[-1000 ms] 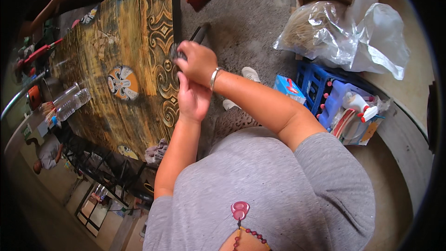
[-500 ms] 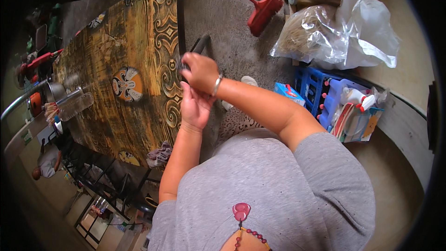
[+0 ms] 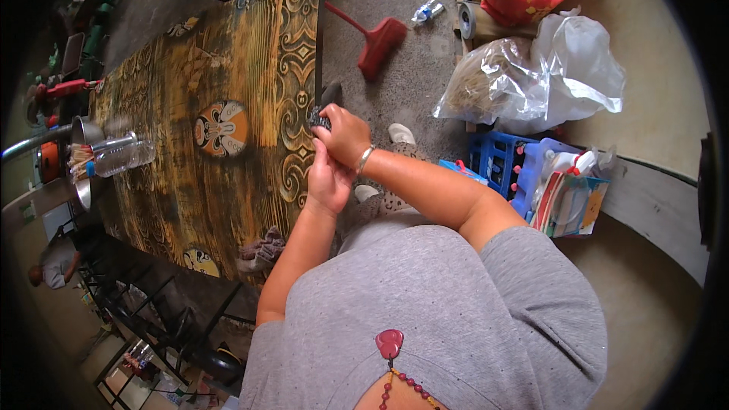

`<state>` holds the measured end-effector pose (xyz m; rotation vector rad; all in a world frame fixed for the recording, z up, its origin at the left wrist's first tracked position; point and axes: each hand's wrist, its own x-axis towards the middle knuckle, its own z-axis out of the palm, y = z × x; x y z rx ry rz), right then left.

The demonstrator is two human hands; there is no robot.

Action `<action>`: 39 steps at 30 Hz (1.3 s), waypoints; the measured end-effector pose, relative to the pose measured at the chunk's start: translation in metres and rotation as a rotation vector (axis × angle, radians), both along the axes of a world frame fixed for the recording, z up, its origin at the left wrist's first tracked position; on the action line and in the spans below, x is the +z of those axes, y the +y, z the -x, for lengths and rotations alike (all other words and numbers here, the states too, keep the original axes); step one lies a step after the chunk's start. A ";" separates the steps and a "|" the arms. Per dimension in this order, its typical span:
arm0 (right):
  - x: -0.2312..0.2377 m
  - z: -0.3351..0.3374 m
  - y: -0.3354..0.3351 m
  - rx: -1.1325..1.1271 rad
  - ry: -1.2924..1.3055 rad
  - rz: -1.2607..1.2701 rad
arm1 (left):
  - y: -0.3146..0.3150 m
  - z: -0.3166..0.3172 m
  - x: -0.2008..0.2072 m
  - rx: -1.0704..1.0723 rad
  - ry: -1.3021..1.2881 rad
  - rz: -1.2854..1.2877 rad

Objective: The person applies a dark substance to the edge of a decorated wooden table by hand, rubbing it into the side and corner, then wipes the area with a cloth.

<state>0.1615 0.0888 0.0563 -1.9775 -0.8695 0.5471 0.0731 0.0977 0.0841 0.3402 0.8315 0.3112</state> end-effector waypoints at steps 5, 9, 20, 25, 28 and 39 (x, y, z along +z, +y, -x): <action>-0.008 -0.019 0.012 0.029 0.058 -0.106 | 0.006 -0.021 -0.002 0.083 -0.012 0.007; -0.005 -0.065 0.055 -0.011 0.029 -0.073 | 0.033 -0.068 0.006 0.111 -0.044 -0.008; -0.025 -0.059 0.037 0.095 0.261 -0.141 | 0.024 -0.066 -0.006 0.287 0.061 0.208; -0.014 -0.090 0.069 -0.069 0.418 -0.069 | 0.047 -0.079 -0.021 0.211 -0.030 0.114; -0.010 -0.096 0.073 -0.103 0.483 -0.100 | 0.056 -0.100 -0.019 0.183 0.096 0.021; -0.032 -0.073 0.058 -0.043 0.632 0.035 | 0.045 -0.077 -0.001 -0.136 0.694 -0.400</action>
